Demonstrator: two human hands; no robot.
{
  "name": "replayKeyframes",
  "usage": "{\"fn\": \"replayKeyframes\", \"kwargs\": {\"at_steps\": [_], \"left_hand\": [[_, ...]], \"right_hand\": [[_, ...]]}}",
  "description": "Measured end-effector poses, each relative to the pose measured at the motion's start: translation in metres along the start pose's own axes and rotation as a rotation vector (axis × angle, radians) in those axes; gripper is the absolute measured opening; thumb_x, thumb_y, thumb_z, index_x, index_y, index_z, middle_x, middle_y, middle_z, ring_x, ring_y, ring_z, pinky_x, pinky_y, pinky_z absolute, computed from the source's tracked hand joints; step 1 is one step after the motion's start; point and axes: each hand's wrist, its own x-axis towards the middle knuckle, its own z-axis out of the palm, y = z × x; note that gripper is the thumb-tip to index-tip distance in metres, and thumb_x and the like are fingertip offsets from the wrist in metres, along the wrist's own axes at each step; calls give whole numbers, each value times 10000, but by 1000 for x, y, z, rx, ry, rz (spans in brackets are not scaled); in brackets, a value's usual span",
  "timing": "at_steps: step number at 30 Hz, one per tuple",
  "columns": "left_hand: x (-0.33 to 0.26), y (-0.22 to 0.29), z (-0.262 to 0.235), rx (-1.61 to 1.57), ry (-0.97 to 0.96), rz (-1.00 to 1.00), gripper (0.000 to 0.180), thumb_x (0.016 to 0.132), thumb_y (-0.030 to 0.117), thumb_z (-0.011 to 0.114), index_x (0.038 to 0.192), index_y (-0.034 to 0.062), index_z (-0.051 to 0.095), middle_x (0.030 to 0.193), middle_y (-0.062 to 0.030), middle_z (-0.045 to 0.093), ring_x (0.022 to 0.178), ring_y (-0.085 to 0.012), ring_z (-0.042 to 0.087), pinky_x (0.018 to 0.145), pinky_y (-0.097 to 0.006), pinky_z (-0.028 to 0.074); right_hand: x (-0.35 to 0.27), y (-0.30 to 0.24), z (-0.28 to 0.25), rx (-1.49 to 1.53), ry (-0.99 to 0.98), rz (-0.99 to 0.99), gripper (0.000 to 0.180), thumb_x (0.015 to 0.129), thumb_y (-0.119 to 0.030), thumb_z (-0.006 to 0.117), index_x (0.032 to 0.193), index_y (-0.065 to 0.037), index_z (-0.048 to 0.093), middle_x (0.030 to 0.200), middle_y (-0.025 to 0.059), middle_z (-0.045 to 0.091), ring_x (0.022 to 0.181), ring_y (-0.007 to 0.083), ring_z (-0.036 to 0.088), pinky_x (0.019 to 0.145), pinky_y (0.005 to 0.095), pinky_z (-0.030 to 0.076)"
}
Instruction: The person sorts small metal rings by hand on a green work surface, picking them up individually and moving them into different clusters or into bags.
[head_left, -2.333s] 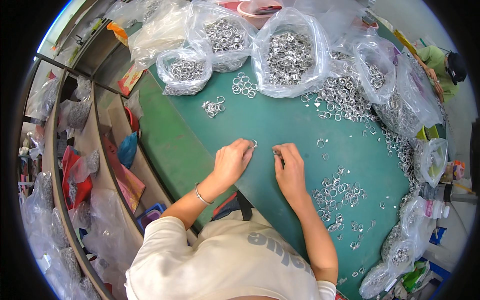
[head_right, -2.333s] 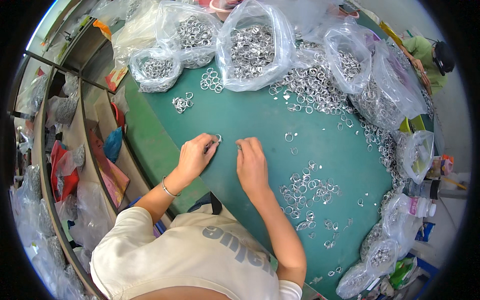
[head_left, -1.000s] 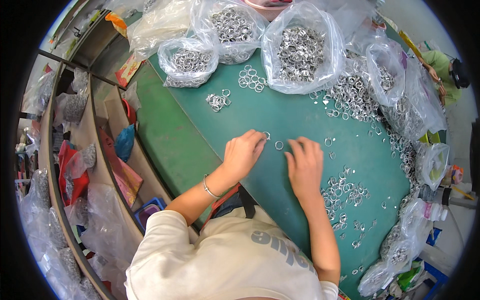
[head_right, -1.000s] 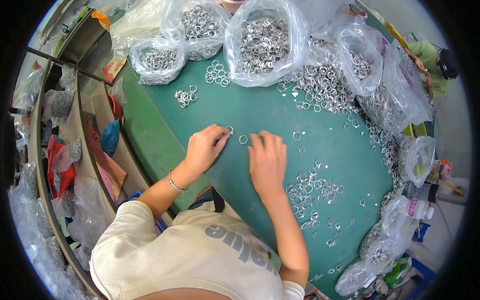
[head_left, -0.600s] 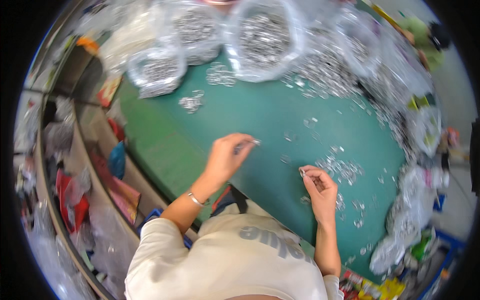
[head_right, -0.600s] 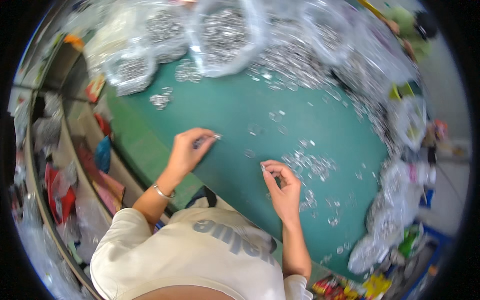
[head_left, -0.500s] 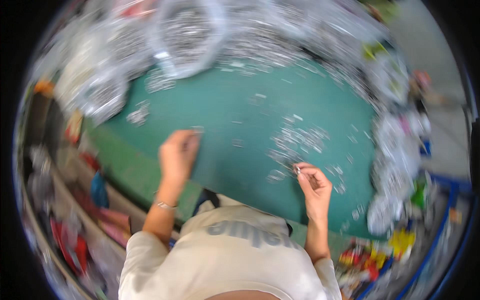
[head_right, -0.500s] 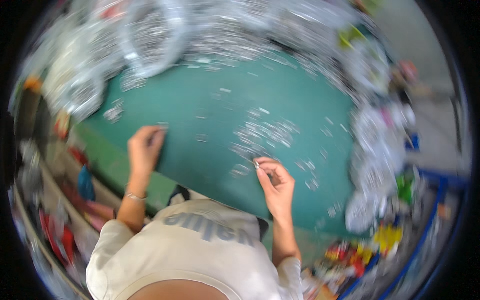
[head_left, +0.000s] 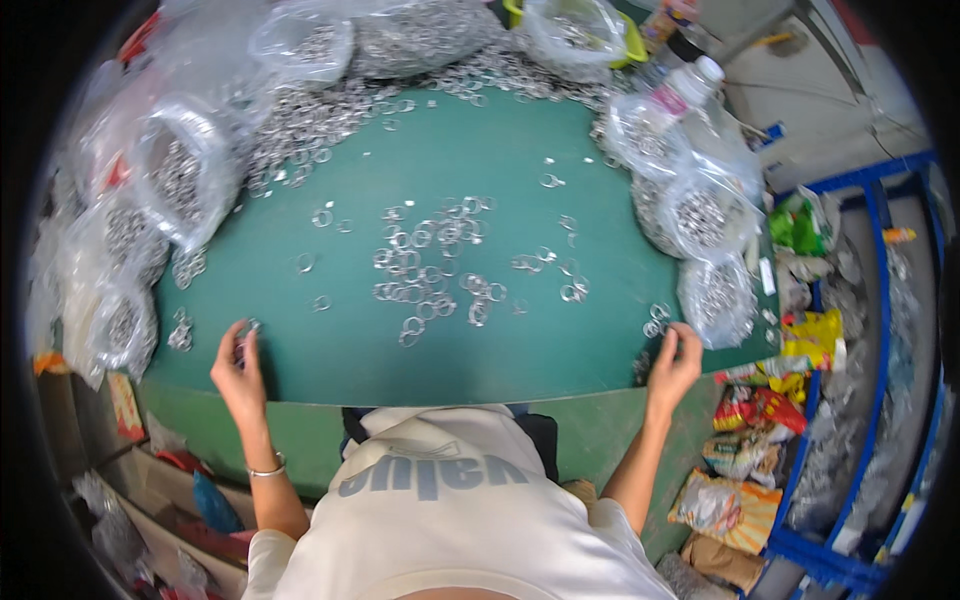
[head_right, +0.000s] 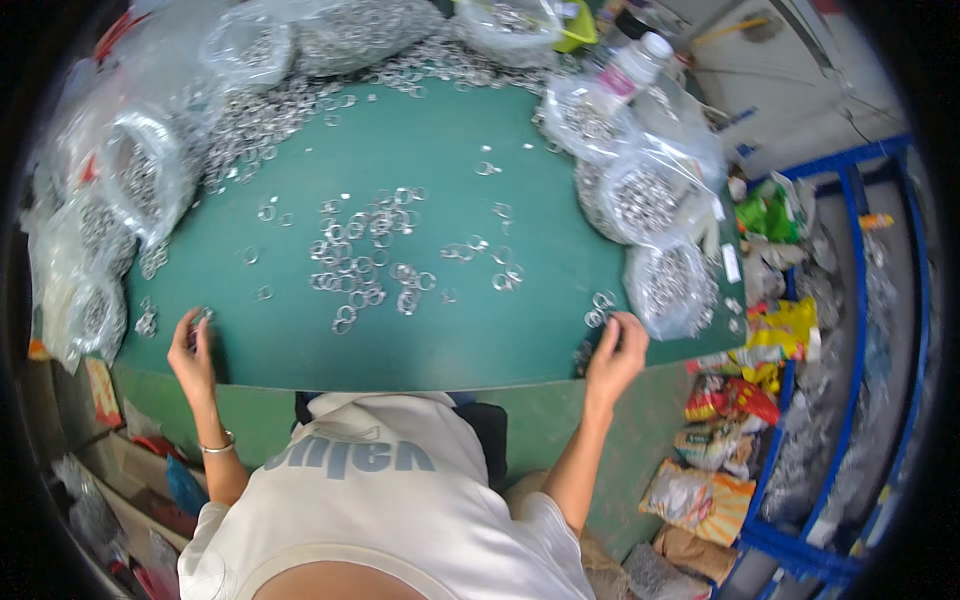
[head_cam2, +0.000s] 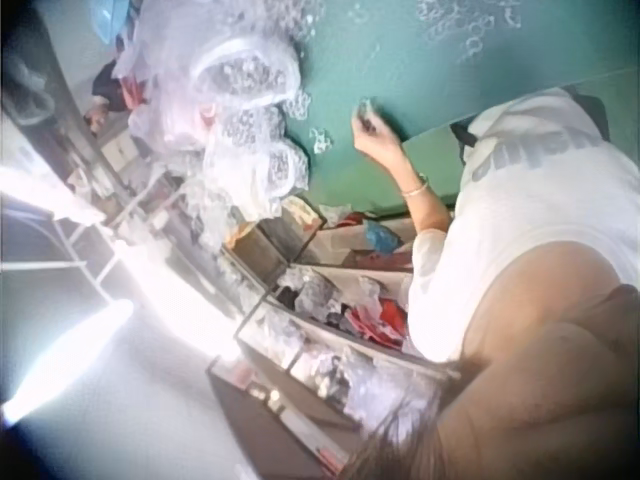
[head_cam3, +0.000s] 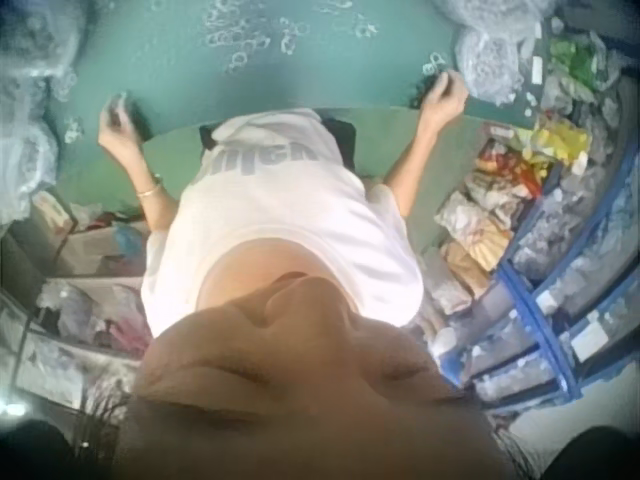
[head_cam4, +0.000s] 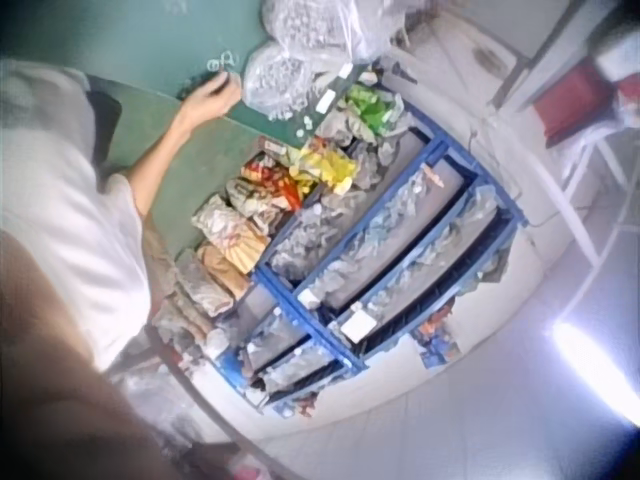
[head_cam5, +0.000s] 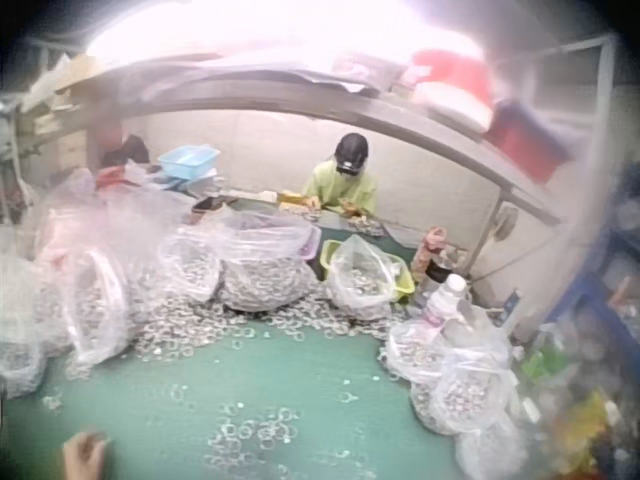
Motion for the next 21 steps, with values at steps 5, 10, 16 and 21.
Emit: {"fn": "replayKeyframes", "kwargs": {"at_steps": [5, 10, 16, 21], "left_hand": [[-23, 73, 24, -1605, -607, -881, 322, 988, 237, 495, 1153, -35, 545, 838, -30, 507, 702, -104, 489, 562, -229, 445], [-47, 118, 84, -1890, -971, -1081, 469, 992, 239, 396, 1334, -81, 410, 1324, -240, 475, 1270, -351, 428, 1100, -470, 325], [-54, 139, 92, -1846, -933, -1078, 450, 977, 191, 410, 1323, -96, 407, 1334, -232, 476, 1311, -350, 398, 1131, -479, 286], [-47, 134, 92, -1860, -898, -1030, 419, 965, 137, 431, 1311, -99, 420, 1316, -222, 493, 1288, -344, 426, 1127, -468, 302]], "right_hand": [[-12, -80, 21, 388, -262, 29, 112, 869, -9, 588, 965, 7, 644, 986, 131, 642, 908, 209, 599, 748, 304, 473], [-34, -151, 44, 732, -696, -23, 156, 840, 27, 597, 986, 10, 650, 1021, 118, 649, 924, 198, 611, 776, 289, 471], [-47, -175, 62, 974, -760, 88, 183, 862, 34, 579, 1034, 12, 636, 1069, 108, 623, 946, 176, 591, 783, 271, 466], [-47, -167, 73, 954, -742, 99, 163, 876, 34, 568, 1025, 19, 632, 1076, 104, 605, 958, 167, 576, 793, 264, 458]]}}
